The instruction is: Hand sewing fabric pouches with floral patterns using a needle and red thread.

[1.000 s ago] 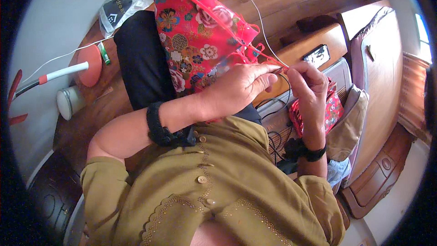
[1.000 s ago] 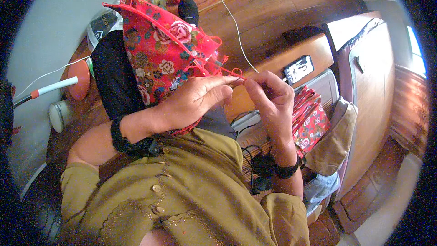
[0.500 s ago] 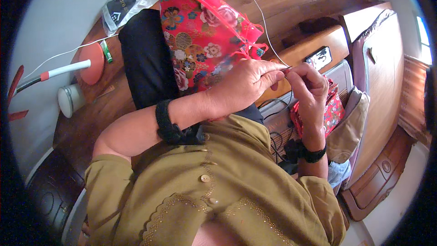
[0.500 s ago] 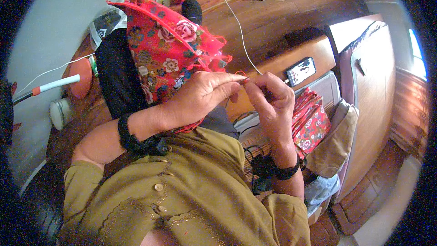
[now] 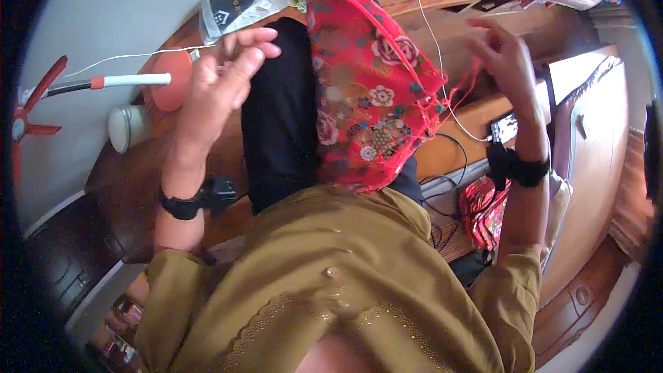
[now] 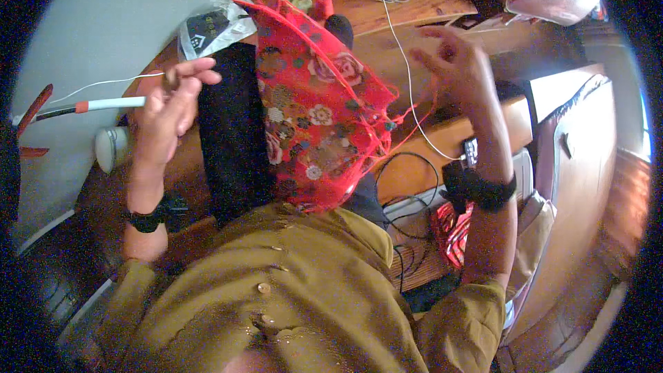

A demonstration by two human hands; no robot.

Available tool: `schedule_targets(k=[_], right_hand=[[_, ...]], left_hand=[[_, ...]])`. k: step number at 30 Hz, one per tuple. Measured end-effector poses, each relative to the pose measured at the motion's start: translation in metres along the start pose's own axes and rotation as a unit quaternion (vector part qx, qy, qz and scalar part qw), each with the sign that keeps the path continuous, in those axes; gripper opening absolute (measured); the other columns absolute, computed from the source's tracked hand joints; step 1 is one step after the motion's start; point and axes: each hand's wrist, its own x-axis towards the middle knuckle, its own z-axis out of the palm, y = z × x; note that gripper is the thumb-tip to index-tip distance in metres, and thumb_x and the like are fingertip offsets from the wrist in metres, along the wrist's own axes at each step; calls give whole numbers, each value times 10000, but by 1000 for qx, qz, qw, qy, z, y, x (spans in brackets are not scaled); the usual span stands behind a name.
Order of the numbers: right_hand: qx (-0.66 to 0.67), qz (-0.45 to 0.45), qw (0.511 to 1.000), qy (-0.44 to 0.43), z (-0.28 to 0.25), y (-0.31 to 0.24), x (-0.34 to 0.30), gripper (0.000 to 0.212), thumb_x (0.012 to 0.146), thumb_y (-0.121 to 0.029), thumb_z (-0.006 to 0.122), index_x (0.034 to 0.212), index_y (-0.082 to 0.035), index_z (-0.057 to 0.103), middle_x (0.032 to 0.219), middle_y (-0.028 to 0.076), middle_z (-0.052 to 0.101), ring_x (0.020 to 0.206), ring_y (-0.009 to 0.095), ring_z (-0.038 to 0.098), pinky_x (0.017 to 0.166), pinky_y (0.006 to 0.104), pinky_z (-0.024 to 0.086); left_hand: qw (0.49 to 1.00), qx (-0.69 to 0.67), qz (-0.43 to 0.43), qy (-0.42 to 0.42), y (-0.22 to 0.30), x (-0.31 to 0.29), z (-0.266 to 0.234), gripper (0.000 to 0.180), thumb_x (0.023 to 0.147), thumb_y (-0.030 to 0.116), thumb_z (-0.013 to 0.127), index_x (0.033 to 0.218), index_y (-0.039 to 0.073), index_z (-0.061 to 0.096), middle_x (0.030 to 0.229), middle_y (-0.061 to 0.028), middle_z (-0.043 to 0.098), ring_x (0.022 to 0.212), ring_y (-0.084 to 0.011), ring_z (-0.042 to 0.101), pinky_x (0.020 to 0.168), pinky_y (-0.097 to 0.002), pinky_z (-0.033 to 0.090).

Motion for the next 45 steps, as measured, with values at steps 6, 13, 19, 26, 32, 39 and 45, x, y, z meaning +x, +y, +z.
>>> schedule_targets(k=[6, 13, 19, 26, 32, 39, 45], right_hand=[[431, 187, 794, -386, 70, 8, 29, 379, 868, -322, 601, 1111, -31, 618, 897, 24, 666, 735, 132, 615, 656, 273, 501], [570, 128, 709, -394, 56, -31, -23, 730, 809, -577, 581, 1251, -5, 482, 1213, 112, 576, 1011, 195, 610, 830, 313, 519], [430, 98, 814, -378, 48, -53, -25, 592, 827, -485, 622, 1146, 9, 563, 928, 64, 648, 740, 100, 617, 630, 259, 510], [232, 139, 924, -272, 54, -62, -35, 286, 831, -204, 650, 997, 28, 655, 712, -16, 624, 609, 36, 560, 548, 195, 463], [461, 83, 871, -145, 63, 30, -55, 397, 818, -189, 665, 1153, -1, 564, 1024, 34, 628, 859, 119, 602, 744, 301, 514], [617, 238, 734, -157, 70, 81, -81, 609, 793, -170, 671, 1318, -26, 397, 1256, 76, 534, 1144, 199, 514, 987, 384, 409], [360, -51, 920, -147, 70, 65, -82, 541, 857, -263, 628, 1301, -30, 427, 1226, 68, 548, 1082, 194, 557, 910, 357, 471]], left_hand=[[990, 88, 70, -85, -10, -4, 45, 367, 880, 92, 574, 1241, 59, 515, 1136, -52, 590, 777, -43, 532, 629, -202, 458], [990, 71, 93, -81, -32, -3, 55, 400, 865, 78, 597, 1242, 1, 487, 1236, -87, 513, 1053, -126, 534, 824, -265, 489], [959, 188, 205, -50, -34, 3, 71, 415, 818, 68, 639, 1211, 15, 520, 1234, -111, 499, 1076, -203, 540, 872, -288, 462], [961, 141, 220, -91, -38, 16, 80, 403, 823, 72, 628, 1210, 26, 530, 1219, -110, 523, 1093, -202, 533, 894, -289, 448], [982, -16, 148, -116, -40, 28, 62, 346, 899, 138, 559, 1234, 59, 525, 1141, -6, 585, 748, -24, 499, 615, -193, 429], [987, -154, -45, -19, -64, 16, 49, 385, 895, 327, 577, 1209, 116, 507, 653, 70, 495, 463, -8, 359, 386, -166, 267], [935, -280, -202, -78, -87, 0, 73, 388, 798, 576, 616, 877, 209, 521, 617, 84, 473, 434, -12, 362, 377, -165, 219]])
